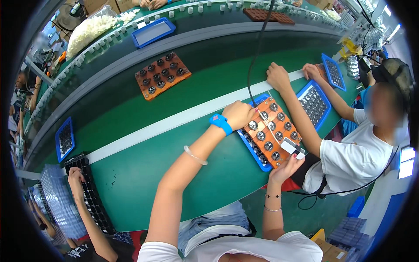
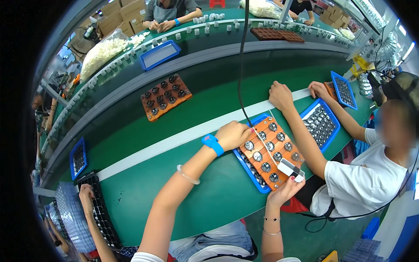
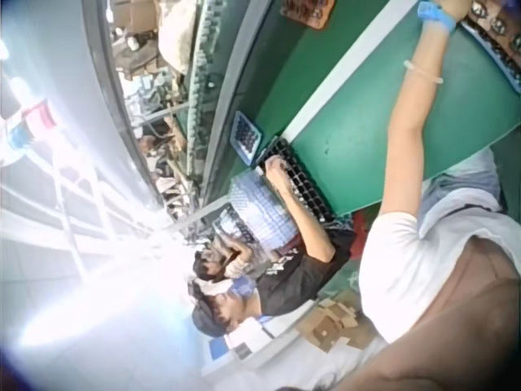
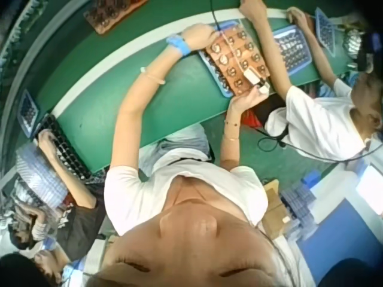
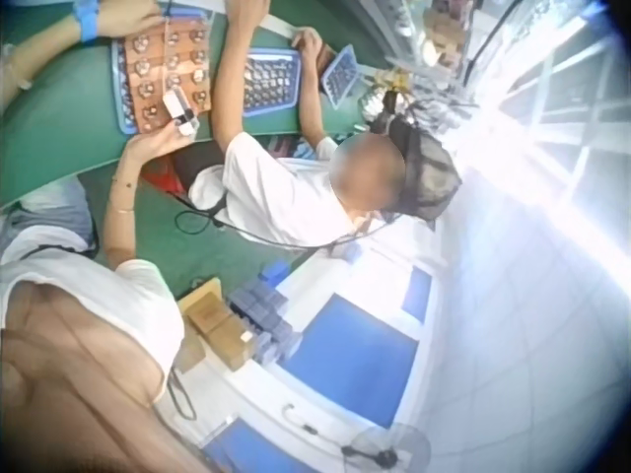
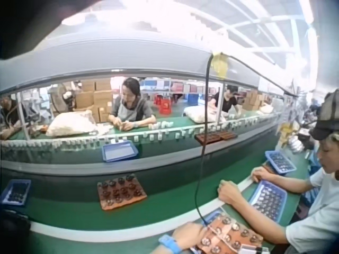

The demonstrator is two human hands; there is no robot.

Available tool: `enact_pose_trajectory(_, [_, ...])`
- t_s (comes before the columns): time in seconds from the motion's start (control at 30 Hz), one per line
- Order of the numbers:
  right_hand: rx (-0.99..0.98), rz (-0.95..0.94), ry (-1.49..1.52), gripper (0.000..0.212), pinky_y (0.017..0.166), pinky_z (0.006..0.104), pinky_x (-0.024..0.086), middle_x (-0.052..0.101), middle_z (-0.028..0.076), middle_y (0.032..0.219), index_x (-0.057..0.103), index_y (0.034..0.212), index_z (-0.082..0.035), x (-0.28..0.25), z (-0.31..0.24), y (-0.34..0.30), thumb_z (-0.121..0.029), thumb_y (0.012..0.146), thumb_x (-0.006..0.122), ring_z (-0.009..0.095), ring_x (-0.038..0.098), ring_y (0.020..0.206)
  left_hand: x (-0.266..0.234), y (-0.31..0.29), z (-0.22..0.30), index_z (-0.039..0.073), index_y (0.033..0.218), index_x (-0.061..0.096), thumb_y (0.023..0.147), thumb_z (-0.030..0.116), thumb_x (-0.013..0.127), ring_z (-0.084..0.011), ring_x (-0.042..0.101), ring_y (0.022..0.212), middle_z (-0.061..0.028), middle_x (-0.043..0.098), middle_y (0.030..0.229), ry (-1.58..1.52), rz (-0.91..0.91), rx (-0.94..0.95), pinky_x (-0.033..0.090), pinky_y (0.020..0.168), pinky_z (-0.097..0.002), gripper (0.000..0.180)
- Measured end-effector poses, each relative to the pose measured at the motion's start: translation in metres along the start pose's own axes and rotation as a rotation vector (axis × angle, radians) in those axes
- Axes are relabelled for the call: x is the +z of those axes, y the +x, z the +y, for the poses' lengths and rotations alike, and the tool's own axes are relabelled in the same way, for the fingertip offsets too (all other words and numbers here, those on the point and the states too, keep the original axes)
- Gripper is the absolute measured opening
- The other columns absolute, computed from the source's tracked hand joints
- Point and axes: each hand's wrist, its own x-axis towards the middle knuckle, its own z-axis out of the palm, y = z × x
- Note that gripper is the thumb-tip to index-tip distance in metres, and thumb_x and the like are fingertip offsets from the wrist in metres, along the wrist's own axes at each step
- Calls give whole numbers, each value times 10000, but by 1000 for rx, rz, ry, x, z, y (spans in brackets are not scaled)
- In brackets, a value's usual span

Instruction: Assembling and testing small electronic components on an assembly line using a handheld device.

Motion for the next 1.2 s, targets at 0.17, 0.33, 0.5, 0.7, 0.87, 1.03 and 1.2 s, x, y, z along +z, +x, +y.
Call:
enact_pose_trajectory(0.17, [116, 98, -16, 331, 1037, 338, 312, 494, 87, 1282, 401, 1281, -55, -1, 2, -2, -204, 993, 466, 163, 445, 1225, 20, -14, -1, -29, 879, 640, 910, 257, 521, -381, 586, 896, -214, 650, 896, 43, 172, 106, 483, 811, -452, 312])
enact_pose_trajectory(0.33, [137, 107, 61, 319, 1111, 400, 266, 443, 177, 1353, 358, 1269, -20, -3, 4, -4, -151, 990, 442, 218, 408, 1288, 25, -22, 17, -66, 1005, 520, 924, 200, 500, -387, 598, 848, -233, 624, 904, -194, 212, 88, 499, 777, -466, 279])
enact_pose_trajectory(0.5, [103, 80, 124, 346, 1103, 394, 283, 472, 137, 1320, 375, 1287, -41, -4, -12, -5, -212, 995, 447, 211, 445, 1255, 9, -65, 38, -80, 1086, 424, 983, 192, 455, -205, 601, 471, -198, 615, 876, -807, 121, -201, 492, 394, -310, 292])
enact_pose_trajectory(0.7, [-129, -533, 85, 556, 865, 404, 475, 551, 201, 1242, 354, 1214, -64, -3, -52, -24, -443, 899, 611, 251, 568, 975, 13, -156, 24, -45, 1224, 423, 1000, 193, 453, -135, 602, 555, -130, 614, 907, -1075, 416, -338, 476, 387, -255, 328])
enact_pose_trajectory(0.87, [-139, -879, 214, 468, 861, 428, 433, 668, 173, 976, 347, 1066, -101, 14, -82, -36, -359, 854, 675, 274, 519, 978, 28, -244, 20, -17, 1209, 468, 1015, 229, 444, -103, 605, 603, -85, 608, 929, -1125, 681, -499, 465, 388, -216, 314])
enact_pose_trajectory(1.03, [42, -856, 295, 500, 886, 444, 454, 631, 161, 962, 360, 1275, -97, 21, -68, -57, -382, 927, 579, 301, 517, 1015, 66, -310, 15, -21, 1217, 402, 1018, 192, 415, -97, 600, 604, -94, 598, 920, -964, 925, -728, 493, 399, -223, 292])
enact_pose_trajectory(1.2, [149, -1017, 190, 473, 936, 423, 444, 603, 185, 1062, 319, 1366, -30, 29, -61, -76, -192, 969, 518, 291, 554, 1039, 74, -327, 33, -11, 1173, 458, 993, 153, 465, -160, 581, 791, -87, 565, 927, -544, 999, -630, 506, 646, -296, 243])
